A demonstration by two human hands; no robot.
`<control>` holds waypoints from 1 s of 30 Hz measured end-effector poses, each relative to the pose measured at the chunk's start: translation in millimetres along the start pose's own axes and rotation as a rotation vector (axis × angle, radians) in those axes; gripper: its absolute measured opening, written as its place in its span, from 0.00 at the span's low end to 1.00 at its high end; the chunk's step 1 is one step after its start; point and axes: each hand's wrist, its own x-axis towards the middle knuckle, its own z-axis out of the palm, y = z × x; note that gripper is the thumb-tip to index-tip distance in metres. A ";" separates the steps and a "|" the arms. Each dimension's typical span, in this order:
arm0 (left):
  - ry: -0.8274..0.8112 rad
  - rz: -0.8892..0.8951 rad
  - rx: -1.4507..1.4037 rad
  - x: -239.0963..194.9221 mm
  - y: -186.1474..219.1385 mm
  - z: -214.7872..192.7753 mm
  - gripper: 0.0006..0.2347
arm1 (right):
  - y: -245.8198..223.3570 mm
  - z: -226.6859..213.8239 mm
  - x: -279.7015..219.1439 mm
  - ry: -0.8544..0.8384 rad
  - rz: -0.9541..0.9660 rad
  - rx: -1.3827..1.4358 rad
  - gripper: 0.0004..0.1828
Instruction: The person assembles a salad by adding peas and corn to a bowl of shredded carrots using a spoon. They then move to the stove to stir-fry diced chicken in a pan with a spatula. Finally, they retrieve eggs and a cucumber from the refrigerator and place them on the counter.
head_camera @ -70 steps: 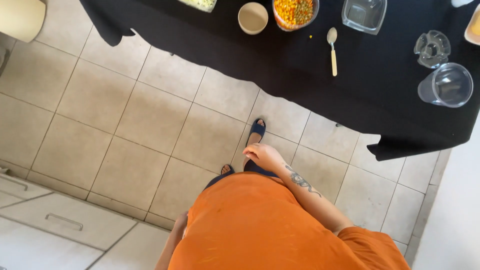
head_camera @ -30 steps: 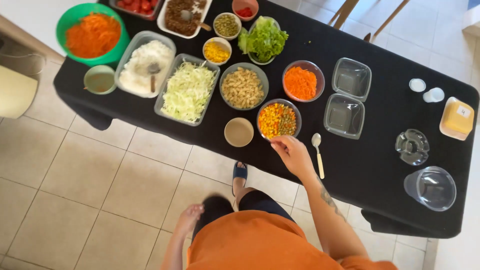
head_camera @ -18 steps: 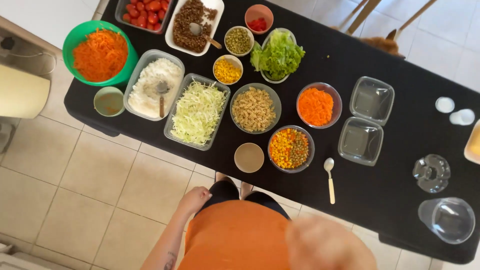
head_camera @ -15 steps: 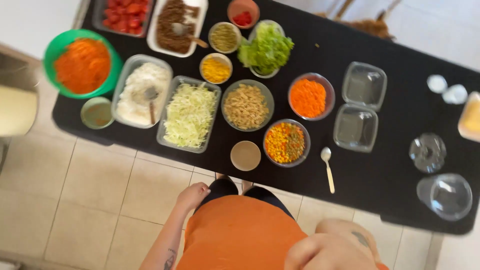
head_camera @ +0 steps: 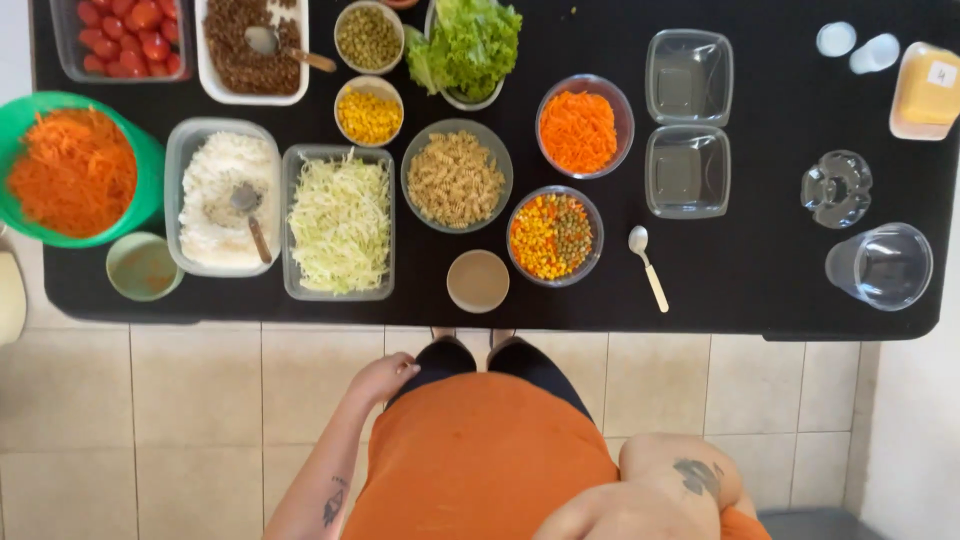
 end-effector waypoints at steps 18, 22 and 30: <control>0.246 -0.184 -0.207 -35.1 61.2 90.6 0.20 | -65.1 -37.8 -55.5 -0.111 -0.126 0.102 0.17; 0.328 -0.174 -0.242 -20.1 53.4 123.4 0.20 | -49.0 -62.3 -114.8 0.446 -0.051 -0.105 0.24; 0.311 -0.231 -0.209 -28.6 71.2 136.8 0.20 | 127.5 -141.6 -258.6 0.840 1.027 -0.645 0.08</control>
